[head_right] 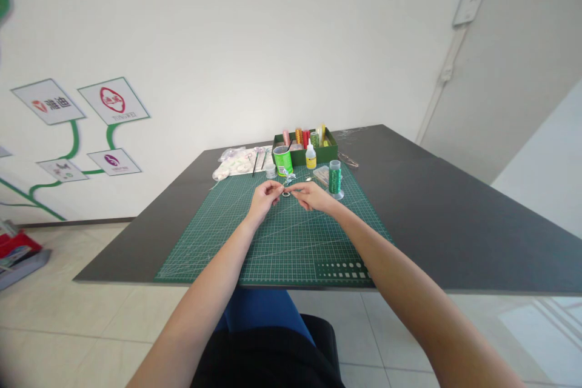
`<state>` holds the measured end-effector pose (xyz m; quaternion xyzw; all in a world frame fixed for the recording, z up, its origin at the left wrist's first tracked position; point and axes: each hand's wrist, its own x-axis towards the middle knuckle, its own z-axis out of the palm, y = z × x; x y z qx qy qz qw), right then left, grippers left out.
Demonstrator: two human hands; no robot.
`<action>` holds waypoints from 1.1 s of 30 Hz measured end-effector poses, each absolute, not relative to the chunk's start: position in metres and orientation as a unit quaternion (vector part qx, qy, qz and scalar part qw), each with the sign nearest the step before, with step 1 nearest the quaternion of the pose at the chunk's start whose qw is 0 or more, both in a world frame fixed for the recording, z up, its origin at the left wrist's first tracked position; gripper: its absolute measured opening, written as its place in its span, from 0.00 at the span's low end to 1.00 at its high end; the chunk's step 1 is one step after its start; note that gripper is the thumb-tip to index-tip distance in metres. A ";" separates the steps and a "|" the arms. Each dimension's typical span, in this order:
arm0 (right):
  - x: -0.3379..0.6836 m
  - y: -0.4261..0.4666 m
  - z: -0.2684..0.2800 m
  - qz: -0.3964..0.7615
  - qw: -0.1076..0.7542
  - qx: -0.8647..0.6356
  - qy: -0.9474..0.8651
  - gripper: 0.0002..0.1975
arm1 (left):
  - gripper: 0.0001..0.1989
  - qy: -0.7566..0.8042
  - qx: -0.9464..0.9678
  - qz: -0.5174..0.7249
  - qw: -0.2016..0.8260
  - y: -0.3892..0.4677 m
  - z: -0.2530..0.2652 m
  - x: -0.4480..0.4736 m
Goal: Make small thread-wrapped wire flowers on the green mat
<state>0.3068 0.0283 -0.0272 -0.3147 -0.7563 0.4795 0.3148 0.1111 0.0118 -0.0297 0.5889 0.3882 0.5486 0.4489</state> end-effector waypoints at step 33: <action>0.306 0.025 -0.023 0.463 0.303 -0.324 -0.767 0.27 | 0.15 0.395 0.606 0.553 0.413 0.015 -0.031 0.108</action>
